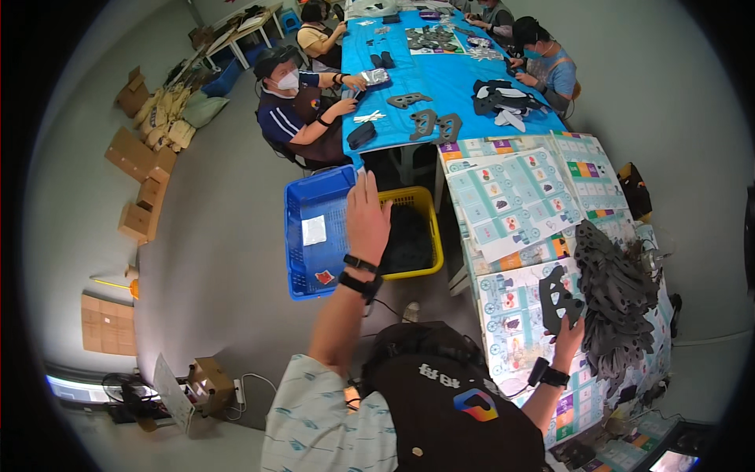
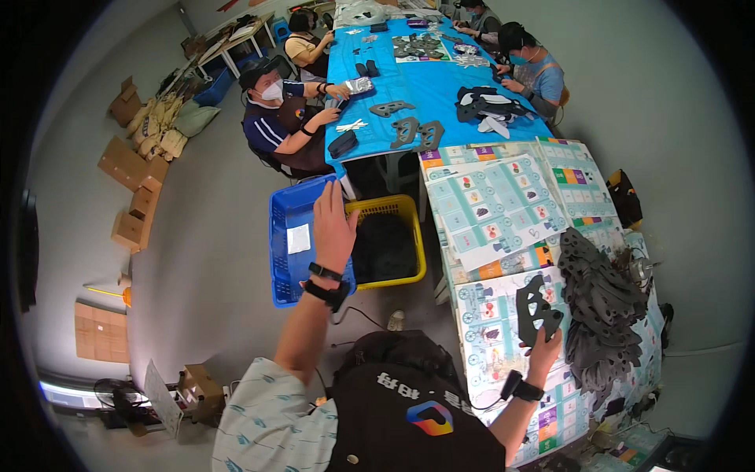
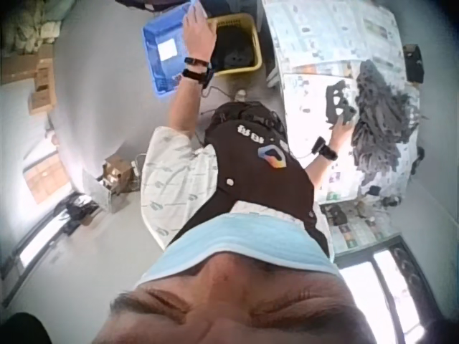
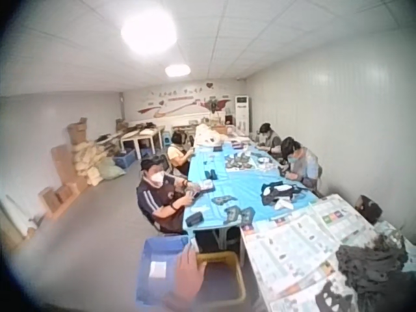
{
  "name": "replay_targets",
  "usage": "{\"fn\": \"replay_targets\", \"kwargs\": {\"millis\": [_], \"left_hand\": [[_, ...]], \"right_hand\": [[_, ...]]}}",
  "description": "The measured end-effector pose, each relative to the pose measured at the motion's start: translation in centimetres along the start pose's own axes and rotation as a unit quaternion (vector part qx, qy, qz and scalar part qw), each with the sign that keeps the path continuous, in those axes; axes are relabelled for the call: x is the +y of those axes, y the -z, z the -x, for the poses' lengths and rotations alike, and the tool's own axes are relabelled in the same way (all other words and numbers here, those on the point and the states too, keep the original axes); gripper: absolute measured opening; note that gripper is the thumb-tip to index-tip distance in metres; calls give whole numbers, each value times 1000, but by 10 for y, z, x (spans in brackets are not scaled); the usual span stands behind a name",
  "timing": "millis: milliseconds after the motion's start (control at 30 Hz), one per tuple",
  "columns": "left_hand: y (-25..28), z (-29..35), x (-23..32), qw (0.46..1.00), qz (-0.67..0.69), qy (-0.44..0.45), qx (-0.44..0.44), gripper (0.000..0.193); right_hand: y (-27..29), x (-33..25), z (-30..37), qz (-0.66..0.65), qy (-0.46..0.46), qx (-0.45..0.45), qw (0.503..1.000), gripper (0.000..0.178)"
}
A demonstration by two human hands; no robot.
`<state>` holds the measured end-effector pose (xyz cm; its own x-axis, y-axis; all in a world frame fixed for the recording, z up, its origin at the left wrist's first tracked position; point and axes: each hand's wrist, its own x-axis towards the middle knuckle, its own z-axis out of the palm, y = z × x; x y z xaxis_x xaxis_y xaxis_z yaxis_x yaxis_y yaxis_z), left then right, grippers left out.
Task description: Applying adhesive to shoe components using a glue applicator tool.
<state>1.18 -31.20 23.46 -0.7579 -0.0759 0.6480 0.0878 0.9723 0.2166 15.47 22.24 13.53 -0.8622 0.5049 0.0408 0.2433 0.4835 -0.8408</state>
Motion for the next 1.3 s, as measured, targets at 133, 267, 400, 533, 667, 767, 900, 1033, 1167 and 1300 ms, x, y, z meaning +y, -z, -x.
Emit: {"fn": "replay_targets", "kwargs": {"millis": [133,267,400,533,667,767,900,1033,1167,1300], "left_hand": [[-11,18,-46,751,404,494,172,68],[23,27,4,998,-28,-43,-44,67],[1,40,19,983,-67,96,-145,71],[-5,45,14,974,-107,-130,-151,57],[43,-31,80,930,-91,-356,-35,24],[69,-68,127,884,-96,-457,22,18],[64,-84,168,816,-75,-561,113,16],[55,-80,188,800,-84,-584,103,15],[51,-75,198,804,-44,-588,74,12],[53,-73,195,807,-28,-587,58,8]], "right_hand": [[6,-20,3,8,1,-10,1000,27],[5,-55,7,-92,-56,-26,994,26],[5,19,19,-31,-53,-1,998,36],[-13,23,28,29,84,19,996,33],[-5,-39,30,-4,50,-171,984,20],[-7,-67,27,34,168,-174,970,15],[-10,-186,40,10,323,-193,926,29],[-9,-297,73,50,486,-223,843,80],[-20,-325,94,72,557,-226,796,83],[-35,-323,97,108,567,-228,784,84]]}}
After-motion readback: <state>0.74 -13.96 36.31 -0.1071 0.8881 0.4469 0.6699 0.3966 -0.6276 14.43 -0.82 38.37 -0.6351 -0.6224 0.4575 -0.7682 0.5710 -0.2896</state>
